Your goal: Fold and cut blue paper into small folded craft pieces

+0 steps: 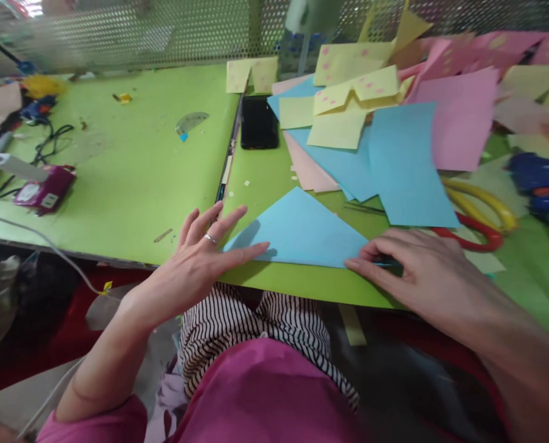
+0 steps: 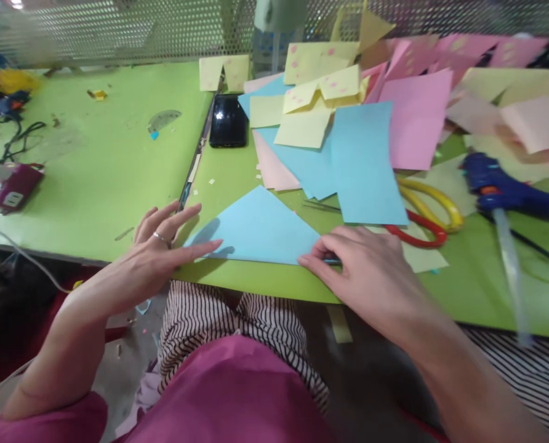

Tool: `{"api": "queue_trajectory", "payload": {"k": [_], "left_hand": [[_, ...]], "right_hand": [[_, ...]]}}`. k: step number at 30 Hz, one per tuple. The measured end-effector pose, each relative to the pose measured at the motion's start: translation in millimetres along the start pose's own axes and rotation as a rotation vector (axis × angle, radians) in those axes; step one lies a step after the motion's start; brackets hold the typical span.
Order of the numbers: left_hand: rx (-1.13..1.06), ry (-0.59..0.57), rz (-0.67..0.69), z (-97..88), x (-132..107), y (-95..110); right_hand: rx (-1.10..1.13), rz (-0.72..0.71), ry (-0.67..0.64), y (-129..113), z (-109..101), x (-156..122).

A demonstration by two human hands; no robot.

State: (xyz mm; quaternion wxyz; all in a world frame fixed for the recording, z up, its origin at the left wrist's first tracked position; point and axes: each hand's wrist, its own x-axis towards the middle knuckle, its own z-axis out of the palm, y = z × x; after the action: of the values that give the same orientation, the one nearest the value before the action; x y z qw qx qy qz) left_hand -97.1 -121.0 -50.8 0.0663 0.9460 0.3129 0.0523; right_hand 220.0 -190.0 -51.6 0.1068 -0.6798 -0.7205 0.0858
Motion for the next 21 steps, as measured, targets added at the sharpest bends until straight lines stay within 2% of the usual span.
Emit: {"api": "queue_trajectory", "payload": {"k": [3,8,17,21], "left_hand": [[0.034,-0.028,0.079,2.1,-1,-3],[0.047,-0.040,0.063,3.6,-3,-4],[0.039,-0.011,0.075,3.9,-5,-3],[0.050,-0.005,0.083,7.0,-7,-4]], "right_hand": [[0.000,-0.026,0.007,0,0,-2],[0.014,-0.041,0.001,3,1,-4],[0.057,0.087,-0.006,25,-6,-21],[0.066,0.088,0.014,26,-5,-26]]}}
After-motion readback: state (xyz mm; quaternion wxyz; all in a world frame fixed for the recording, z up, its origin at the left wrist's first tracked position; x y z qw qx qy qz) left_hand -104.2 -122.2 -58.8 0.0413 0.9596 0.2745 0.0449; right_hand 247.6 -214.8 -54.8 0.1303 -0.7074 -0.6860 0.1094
